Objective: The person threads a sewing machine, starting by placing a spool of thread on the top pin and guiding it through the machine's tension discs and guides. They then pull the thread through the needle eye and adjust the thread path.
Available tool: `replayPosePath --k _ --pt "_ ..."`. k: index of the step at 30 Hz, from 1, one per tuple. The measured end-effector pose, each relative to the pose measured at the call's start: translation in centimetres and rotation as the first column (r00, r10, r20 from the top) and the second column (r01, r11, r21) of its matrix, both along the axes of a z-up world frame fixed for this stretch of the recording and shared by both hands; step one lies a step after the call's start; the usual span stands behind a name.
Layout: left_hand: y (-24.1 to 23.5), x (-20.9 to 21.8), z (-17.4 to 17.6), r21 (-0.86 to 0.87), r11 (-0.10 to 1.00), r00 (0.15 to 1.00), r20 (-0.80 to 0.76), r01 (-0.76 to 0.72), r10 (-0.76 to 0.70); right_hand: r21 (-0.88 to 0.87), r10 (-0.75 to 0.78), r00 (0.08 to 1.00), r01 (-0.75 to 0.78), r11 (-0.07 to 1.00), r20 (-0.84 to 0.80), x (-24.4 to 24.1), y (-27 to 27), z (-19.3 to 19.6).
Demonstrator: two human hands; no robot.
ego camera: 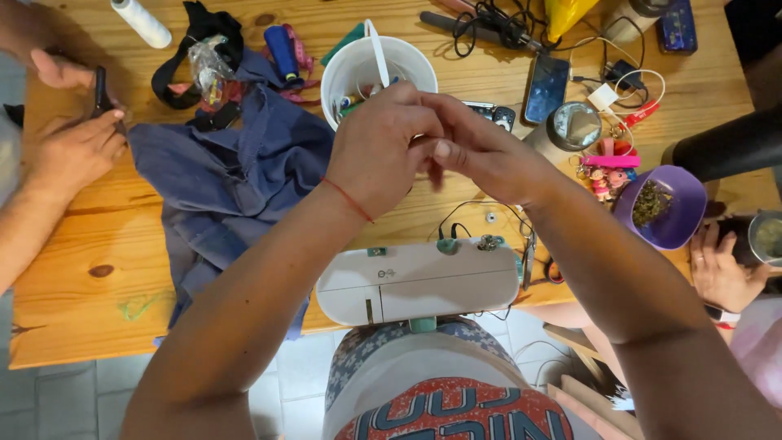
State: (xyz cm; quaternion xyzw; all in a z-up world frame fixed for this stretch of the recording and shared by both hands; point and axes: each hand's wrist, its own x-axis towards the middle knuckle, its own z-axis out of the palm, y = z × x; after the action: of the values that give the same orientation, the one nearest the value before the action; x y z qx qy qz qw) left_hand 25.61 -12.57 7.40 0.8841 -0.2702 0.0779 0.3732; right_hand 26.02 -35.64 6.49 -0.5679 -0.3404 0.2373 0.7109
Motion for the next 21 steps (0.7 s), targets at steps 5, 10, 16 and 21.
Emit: replayPosePath --k 5,10,16,21 --pt "0.9 -1.6 -1.3 -0.102 0.979 0.984 0.013 -0.178 0.18 -0.202 -0.131 0.954 0.188 0.961 0.268 -0.1 -0.9 -2.9" --pt "1.3 -7.1 -2.7 -0.177 0.946 0.961 -0.108 -0.271 0.255 -0.275 -0.309 0.822 0.474 0.836 0.477 -4.4 -0.5 -2.9" --pt "2.1 -13.7 -2.9 -0.055 0.93 0.911 -0.233 -0.363 0.342 -0.281 -0.279 0.788 0.488 0.826 0.548 -8.0 2.4 -1.0" --pt "2.7 -16.0 -4.1 0.05 0.917 0.884 -0.247 -0.396 0.396 -0.304 -0.192 0.751 0.468 0.829 0.631 -10.0 3.1 -0.9"
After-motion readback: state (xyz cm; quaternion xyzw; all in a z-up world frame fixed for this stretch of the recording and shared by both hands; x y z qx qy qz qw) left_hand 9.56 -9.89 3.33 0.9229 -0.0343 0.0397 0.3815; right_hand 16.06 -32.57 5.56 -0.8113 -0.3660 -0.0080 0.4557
